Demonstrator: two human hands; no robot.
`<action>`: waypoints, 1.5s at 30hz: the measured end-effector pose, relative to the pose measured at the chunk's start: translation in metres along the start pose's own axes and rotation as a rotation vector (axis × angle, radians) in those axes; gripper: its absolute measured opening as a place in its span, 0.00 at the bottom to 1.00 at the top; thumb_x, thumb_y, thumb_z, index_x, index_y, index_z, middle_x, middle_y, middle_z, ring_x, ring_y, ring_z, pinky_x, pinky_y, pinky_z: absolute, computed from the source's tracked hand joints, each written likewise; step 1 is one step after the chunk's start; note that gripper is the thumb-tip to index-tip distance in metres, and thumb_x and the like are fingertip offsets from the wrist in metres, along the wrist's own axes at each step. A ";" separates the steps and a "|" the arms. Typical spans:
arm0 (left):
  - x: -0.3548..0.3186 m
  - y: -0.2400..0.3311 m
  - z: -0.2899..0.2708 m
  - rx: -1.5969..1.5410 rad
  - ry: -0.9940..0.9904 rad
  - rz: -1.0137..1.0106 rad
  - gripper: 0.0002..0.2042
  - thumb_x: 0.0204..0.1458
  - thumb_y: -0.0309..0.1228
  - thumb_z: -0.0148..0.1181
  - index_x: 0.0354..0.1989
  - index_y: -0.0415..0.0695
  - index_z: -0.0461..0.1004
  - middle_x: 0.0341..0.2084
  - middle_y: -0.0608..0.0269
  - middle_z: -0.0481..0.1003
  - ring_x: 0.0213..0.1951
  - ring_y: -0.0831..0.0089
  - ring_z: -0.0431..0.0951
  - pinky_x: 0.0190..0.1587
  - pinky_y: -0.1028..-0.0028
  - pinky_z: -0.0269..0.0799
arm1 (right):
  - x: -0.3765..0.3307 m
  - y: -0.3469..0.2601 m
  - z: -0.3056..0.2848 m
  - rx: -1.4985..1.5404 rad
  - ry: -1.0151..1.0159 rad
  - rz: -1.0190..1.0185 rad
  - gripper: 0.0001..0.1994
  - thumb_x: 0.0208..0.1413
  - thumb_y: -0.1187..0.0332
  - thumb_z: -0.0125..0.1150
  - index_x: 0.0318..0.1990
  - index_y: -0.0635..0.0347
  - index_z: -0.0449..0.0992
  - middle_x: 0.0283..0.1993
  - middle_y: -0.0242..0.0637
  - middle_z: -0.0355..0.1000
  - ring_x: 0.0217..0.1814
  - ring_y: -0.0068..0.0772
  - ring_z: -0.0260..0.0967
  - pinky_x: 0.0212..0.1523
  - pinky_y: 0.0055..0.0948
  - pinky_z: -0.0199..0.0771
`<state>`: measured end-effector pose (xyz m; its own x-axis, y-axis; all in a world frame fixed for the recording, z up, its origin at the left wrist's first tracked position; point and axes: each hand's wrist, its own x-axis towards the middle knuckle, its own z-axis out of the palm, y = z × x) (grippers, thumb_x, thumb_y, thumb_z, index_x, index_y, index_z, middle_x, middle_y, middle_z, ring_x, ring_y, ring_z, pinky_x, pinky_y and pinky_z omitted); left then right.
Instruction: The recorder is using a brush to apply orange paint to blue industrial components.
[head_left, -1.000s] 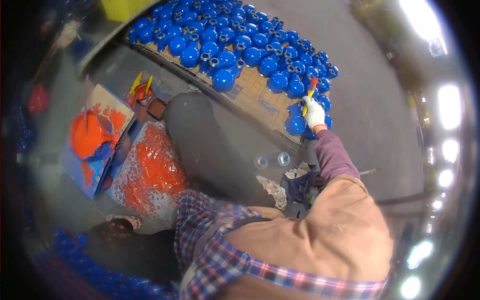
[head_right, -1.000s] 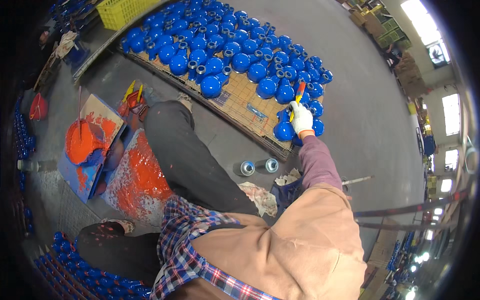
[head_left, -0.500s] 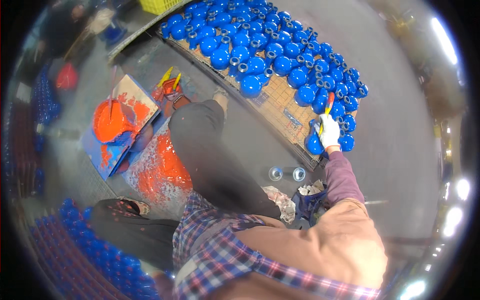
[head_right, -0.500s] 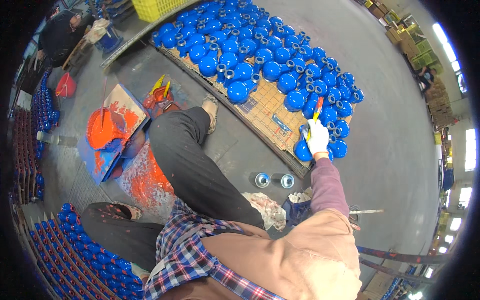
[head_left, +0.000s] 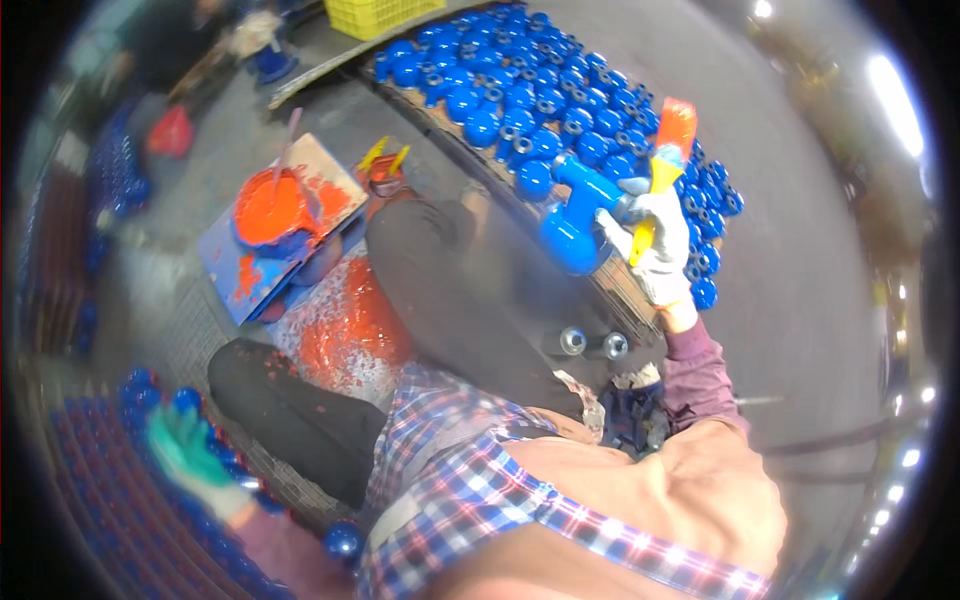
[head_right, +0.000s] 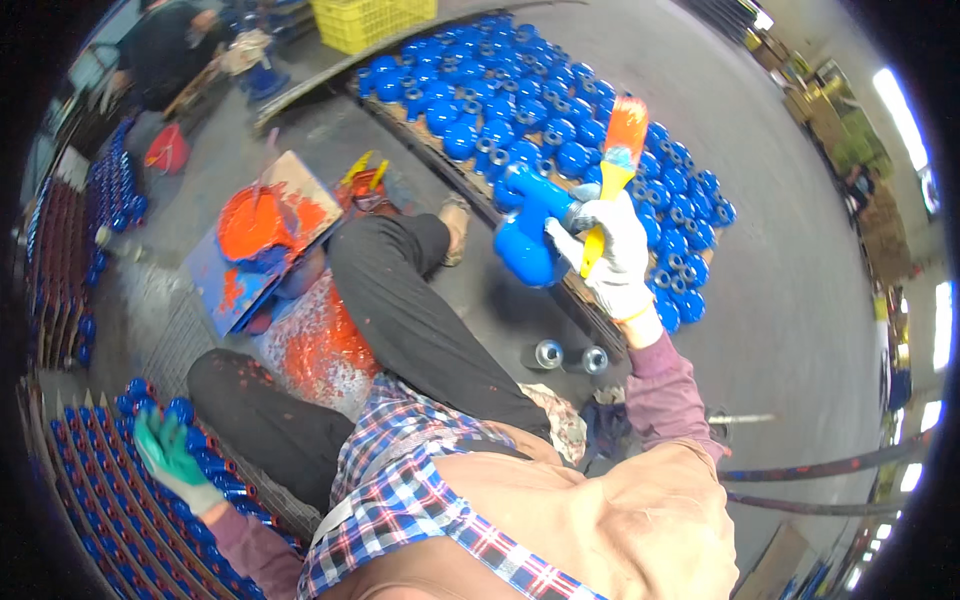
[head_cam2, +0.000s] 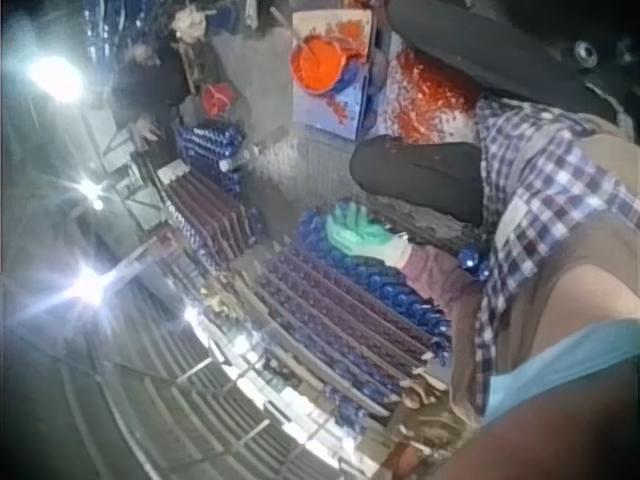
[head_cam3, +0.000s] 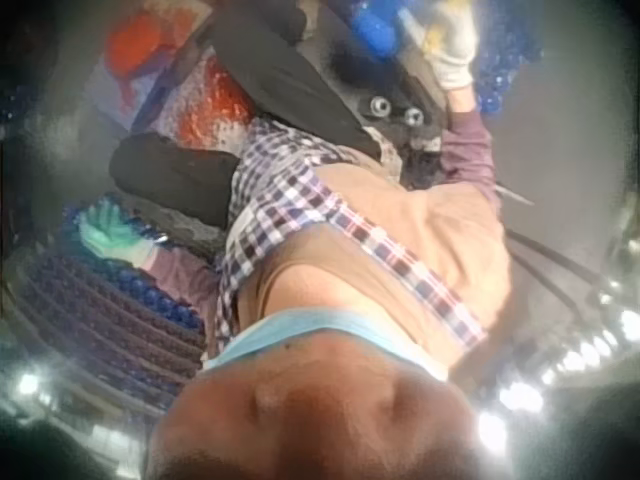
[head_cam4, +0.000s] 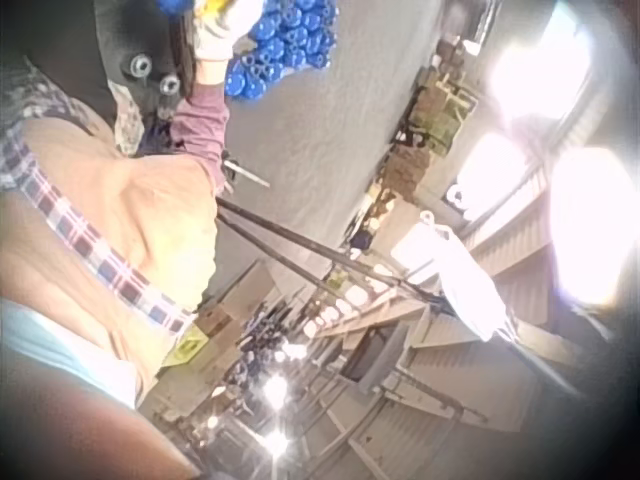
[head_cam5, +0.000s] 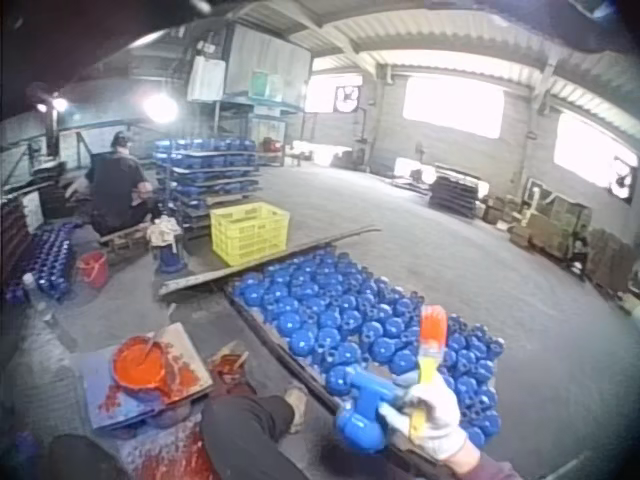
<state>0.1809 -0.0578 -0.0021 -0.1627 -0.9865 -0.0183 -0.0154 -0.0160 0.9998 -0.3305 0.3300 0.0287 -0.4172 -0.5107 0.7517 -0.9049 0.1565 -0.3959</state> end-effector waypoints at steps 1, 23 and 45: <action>-0.015 0.022 0.047 0.118 0.030 0.272 0.21 0.64 0.35 0.47 0.63 0.39 0.64 0.55 0.52 0.70 0.47 0.62 0.77 0.47 0.71 0.74 | 0.020 -0.021 0.008 0.056 0.009 -0.057 0.26 0.39 0.84 0.75 0.44 0.55 0.68 0.45 0.40 0.70 0.42 0.28 0.70 0.45 0.27 0.75; -0.098 -0.067 0.171 -0.955 -0.627 -0.558 0.30 0.57 0.35 0.61 0.67 0.46 0.58 0.60 0.56 0.66 0.62 0.60 0.67 0.63 0.54 0.65 | 0.057 -0.124 0.170 1.205 -0.383 0.654 0.29 0.68 0.48 0.44 0.65 0.64 0.61 0.46 0.45 0.75 0.38 0.25 0.74 0.37 0.22 0.74; -0.040 0.069 0.133 1.118 -0.612 1.733 0.19 0.53 0.47 0.61 0.54 0.63 0.74 0.56 0.55 0.66 0.58 0.40 0.67 0.49 0.47 0.74 | 0.099 -0.133 0.224 0.697 -0.849 0.174 0.22 0.64 0.51 0.52 0.38 0.66 0.76 0.28 0.44 0.74 0.32 0.43 0.73 0.34 0.38 0.70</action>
<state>0.0552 0.0025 0.0655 -0.8600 0.2657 0.4357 0.0749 0.9103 -0.4072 -0.2328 0.0699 0.0373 -0.0991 -0.9825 0.1575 -0.4828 -0.0909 -0.8710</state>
